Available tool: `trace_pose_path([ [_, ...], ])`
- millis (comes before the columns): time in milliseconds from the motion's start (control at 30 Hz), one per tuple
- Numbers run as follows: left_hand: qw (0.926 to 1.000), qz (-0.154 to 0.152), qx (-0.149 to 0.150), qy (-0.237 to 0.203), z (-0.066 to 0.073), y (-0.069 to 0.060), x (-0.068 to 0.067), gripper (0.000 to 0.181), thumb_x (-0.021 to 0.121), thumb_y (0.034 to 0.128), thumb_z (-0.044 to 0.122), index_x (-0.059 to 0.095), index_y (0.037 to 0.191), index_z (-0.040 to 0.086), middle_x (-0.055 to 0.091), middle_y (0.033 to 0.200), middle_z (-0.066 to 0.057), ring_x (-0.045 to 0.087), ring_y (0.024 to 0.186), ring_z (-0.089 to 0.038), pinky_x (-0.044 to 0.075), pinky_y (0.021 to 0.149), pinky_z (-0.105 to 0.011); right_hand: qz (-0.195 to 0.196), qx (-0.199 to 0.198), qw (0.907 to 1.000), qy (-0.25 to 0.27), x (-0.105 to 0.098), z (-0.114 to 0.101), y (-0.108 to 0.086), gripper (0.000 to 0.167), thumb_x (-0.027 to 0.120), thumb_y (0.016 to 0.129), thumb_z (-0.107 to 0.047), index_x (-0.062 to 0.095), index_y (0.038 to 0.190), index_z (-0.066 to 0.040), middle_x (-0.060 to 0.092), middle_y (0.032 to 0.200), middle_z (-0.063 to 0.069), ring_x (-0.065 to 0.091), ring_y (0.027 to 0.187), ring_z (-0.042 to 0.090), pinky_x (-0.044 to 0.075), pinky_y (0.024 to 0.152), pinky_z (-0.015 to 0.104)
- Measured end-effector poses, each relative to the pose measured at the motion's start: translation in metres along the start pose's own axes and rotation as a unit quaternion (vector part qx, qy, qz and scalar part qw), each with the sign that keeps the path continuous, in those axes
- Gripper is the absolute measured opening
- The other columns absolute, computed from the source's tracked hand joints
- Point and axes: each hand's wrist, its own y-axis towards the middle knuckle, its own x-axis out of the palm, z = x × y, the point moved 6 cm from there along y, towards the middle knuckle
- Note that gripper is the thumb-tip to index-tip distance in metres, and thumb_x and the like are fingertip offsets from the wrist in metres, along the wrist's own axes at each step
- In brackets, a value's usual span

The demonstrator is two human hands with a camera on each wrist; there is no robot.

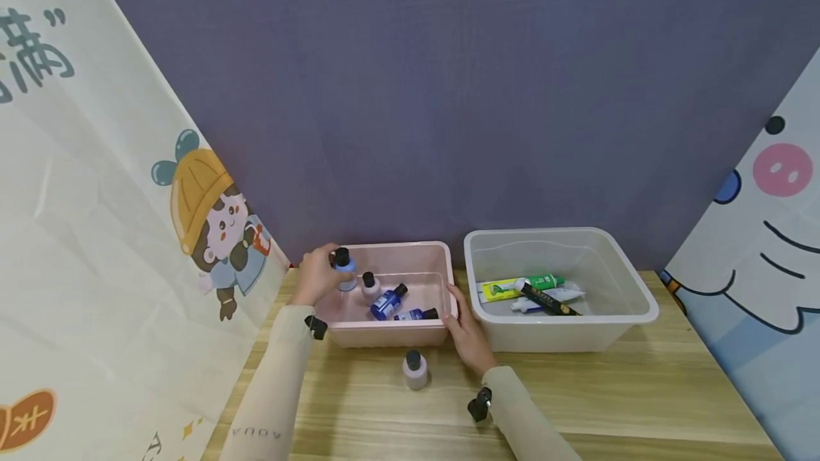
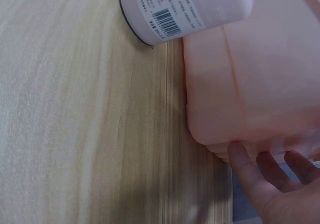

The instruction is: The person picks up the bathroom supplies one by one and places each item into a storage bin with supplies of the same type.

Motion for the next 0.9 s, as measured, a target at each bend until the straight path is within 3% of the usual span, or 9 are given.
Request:
trace_pose_path([
  [300, 0.9995, -0.020, -0.016, 0.017, -0.002, 0.011, 0.003, 0.054, 0.091, 0.0743, 0.019, 0.067, 0.121, 0.004, 0.073, 0.111, -0.020, 0.069, 0.099, -0.038, 0.059, 0.084, -0.051, 0.002, 0.000, 1.0000, 0.006, 0.000, 0.002, 0.000, 0.062, 0.050, 0.107, -0.027, 0.022, 0.162, -0.034, 0.020, 0.171, 0.010, 0.023, 0.155, 0.042, 0.018, 0.123, 0.066],
  [467, 0.9990, -0.030, -0.010, 0.031, -0.001, 0.017, 0.005, 0.053, 0.091, 0.0728, 0.019, 0.068, 0.117, 0.002, 0.074, 0.109, -0.022, 0.070, 0.097, -0.039, 0.059, 0.083, -0.052, 0.004, -0.005, 1.0000, 0.002, 0.000, 0.001, 0.000, 0.061, 0.050, 0.107, -0.027, 0.023, 0.161, -0.036, 0.021, 0.171, 0.010, 0.023, 0.155, 0.042, 0.017, 0.123, 0.066],
  [667, 0.9979, -0.041, -0.007, 0.049, -0.001, 0.023, 0.009, 0.061, 0.091, 0.0711, 0.017, 0.066, 0.124, 0.000, 0.072, 0.115, -0.024, 0.069, 0.102, -0.044, 0.057, 0.088, -0.055, 0.002, -0.007, 1.0000, 0.000, 0.000, 0.000, 0.000, 0.062, 0.050, 0.107, -0.022, 0.023, 0.161, -0.037, 0.022, 0.171, 0.010, 0.023, 0.155, 0.041, 0.017, 0.123, 0.067],
  [900, 0.9944, -0.067, 0.006, 0.081, -0.002, 0.030, 0.016, 0.056, 0.093, 0.0680, 0.015, 0.069, 0.116, 0.000, 0.074, 0.110, -0.022, 0.069, 0.096, -0.042, 0.057, 0.086, -0.052, -0.002, 0.004, 1.0000, 0.007, 0.000, 0.001, 0.000, 0.061, 0.049, 0.108, -0.026, 0.023, 0.160, -0.041, 0.021, 0.171, 0.009, 0.023, 0.155, 0.041, 0.017, 0.123, 0.068],
])
